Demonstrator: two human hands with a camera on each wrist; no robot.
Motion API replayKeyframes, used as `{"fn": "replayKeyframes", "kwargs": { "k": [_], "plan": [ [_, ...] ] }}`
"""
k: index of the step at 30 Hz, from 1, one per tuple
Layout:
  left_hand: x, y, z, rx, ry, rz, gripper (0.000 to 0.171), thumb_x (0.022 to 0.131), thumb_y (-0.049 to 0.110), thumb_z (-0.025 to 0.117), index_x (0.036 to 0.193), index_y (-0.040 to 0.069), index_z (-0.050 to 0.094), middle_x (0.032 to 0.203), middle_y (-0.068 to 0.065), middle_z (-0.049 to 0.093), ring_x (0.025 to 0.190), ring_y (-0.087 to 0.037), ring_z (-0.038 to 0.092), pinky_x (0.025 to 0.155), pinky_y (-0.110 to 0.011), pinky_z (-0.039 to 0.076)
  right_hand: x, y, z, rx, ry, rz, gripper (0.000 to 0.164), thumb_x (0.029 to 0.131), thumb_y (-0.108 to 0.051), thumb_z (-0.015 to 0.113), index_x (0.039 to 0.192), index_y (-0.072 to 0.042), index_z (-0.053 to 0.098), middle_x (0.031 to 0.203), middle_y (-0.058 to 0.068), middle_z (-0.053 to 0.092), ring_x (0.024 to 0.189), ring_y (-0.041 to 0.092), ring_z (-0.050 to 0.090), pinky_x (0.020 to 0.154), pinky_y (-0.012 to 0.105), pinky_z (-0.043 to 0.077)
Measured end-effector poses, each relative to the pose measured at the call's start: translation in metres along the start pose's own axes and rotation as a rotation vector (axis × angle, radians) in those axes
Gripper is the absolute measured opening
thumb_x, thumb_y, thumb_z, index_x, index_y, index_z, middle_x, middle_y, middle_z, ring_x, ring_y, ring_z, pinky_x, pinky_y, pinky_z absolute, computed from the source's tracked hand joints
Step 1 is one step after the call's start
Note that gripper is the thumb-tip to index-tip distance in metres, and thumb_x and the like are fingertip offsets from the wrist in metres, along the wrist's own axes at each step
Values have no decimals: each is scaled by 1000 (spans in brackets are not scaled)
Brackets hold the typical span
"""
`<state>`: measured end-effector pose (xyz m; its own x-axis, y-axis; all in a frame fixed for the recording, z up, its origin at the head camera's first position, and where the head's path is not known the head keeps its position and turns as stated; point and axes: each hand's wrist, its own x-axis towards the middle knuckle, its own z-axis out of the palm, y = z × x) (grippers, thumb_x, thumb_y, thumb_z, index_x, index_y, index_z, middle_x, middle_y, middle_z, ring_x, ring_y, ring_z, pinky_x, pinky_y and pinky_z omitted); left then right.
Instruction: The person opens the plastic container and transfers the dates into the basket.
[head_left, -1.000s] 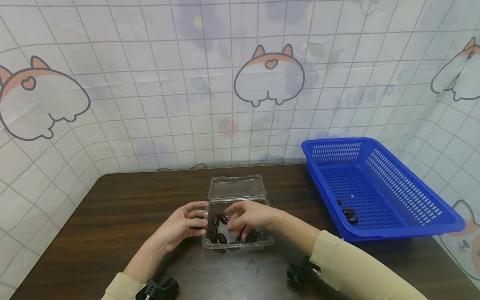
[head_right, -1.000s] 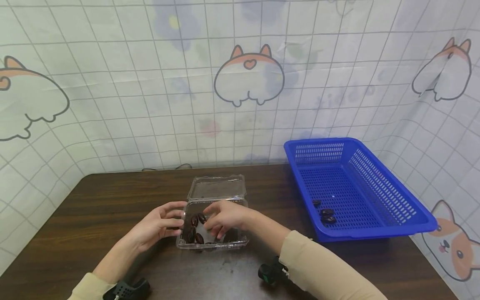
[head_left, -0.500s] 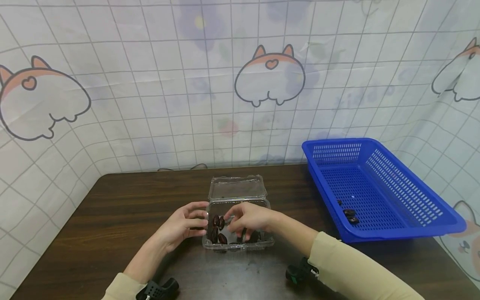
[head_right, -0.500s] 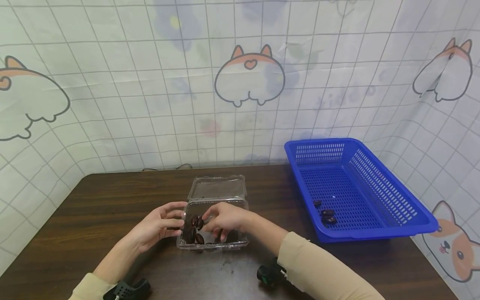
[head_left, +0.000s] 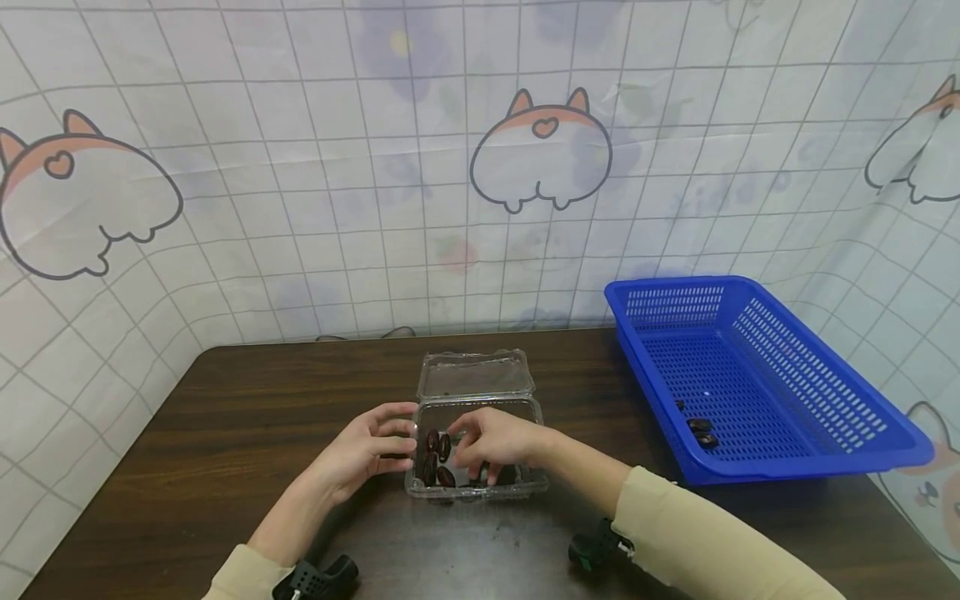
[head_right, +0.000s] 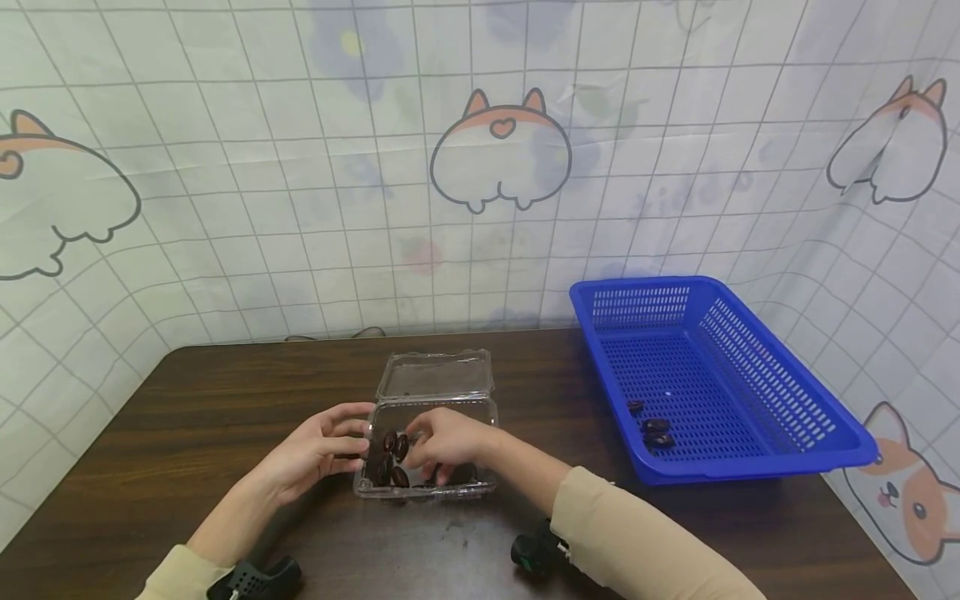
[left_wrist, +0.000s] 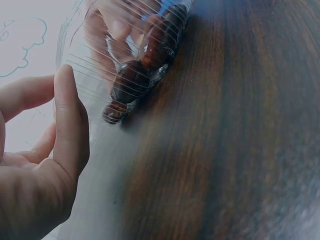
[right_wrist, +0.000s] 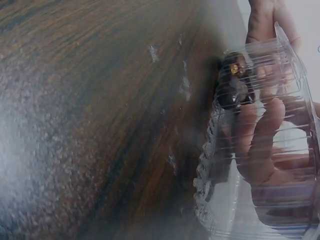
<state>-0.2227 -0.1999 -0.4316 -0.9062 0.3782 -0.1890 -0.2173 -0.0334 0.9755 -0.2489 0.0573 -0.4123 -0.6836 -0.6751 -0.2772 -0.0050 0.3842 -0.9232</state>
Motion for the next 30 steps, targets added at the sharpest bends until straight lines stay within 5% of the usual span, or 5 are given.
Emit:
{"fn": "replayKeyframes", "kwargs": {
  "k": [12,30],
  "plan": [
    [0,1,0,8,8,-6,61,98,2,66,152,-1,38,121,-15,55,94,-21,64,82,-33,61,6,1,10,-152,78,-71,32,92,1,71,122,7,63,78,8,67,59,16,62,46,28,55],
    [1,0,0,10,8,-10,61,98,2,67,152,-1,38,116,-10,57,94,-20,64,82,-33,61,10,-2,16,-207,117,-83,19,86,4,77,100,-1,65,82,4,63,56,14,59,43,27,51]
  ]
}}
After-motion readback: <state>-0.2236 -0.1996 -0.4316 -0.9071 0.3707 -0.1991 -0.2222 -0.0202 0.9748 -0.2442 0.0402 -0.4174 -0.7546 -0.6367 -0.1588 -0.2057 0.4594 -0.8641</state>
